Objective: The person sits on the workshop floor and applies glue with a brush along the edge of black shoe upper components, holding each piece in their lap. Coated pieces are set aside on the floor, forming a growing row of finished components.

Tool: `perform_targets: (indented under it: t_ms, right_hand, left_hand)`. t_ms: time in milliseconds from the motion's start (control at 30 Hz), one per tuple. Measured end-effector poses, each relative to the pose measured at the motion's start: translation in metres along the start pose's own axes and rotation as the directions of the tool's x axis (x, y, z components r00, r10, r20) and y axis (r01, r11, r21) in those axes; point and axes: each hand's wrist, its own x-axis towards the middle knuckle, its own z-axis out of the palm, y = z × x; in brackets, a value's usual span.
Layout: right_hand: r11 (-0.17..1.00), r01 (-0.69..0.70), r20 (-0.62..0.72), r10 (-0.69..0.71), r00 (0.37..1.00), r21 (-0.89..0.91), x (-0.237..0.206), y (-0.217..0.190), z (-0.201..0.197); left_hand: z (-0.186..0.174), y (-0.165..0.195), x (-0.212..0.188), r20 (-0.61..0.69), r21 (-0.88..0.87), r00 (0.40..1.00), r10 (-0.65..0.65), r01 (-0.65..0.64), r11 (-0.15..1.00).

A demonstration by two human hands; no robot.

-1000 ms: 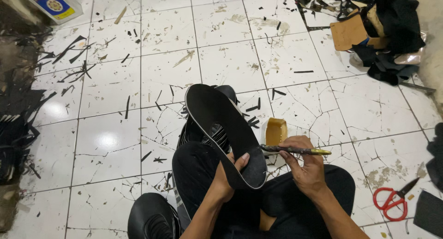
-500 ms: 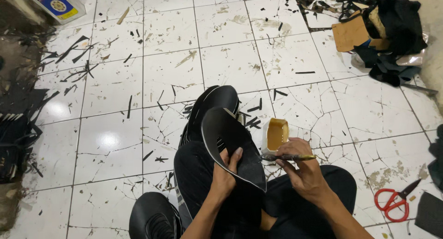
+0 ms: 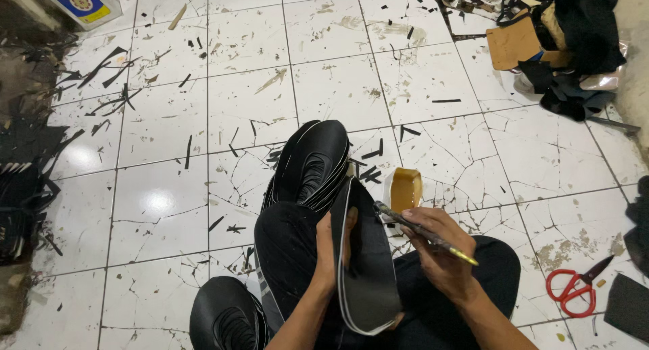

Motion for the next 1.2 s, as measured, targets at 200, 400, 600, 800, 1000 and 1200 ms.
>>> perform_targets:
  t_ms: [200, 400, 600, 800, 1000, 1200]
  right_hand:
    - [0.997, 0.069, 0.021, -0.07, 0.997, 0.036, -0.003, 0.0, 0.004]
    - [0.993, 0.115, 0.061, -0.113, 0.992, -0.017, 0.002, -0.002, -0.003]
    - [0.997, 0.079, 0.073, -0.078, 0.994, -0.009, 0.004, -0.009, -0.003]
    - [1.0, 0.013, 0.156, -0.016, 0.988, 0.018, -0.01, -0.014, -0.009]
    - [0.984, -0.156, 0.29, 0.124, 0.949, 0.087, -0.013, -0.008, -0.025]
    - [0.945, 0.282, 0.192, -0.249, 0.949, -0.165, 0.031, 0.0, -0.011]
  left_hand:
    - [0.001, -0.007, 0.0, -0.043, -0.062, 0.994, 0.105, -0.108, 0.992]
    - [0.003, -0.009, 0.002, -0.031, -0.104, 0.994, 0.108, -0.111, 0.988]
    - [0.001, -0.021, 0.0, -0.027, -0.155, 0.991, 0.134, -0.137, 0.978]
    - [-0.006, -0.031, 0.016, -0.191, -0.153, 0.975, 0.115, -0.146, 0.978]
    - [-0.009, -0.03, 0.015, -0.135, -0.224, 0.99, 0.043, -0.073, 0.972]
    - [0.005, -0.035, -0.001, 0.086, -0.174, 0.981, 0.174, -0.157, 0.972]
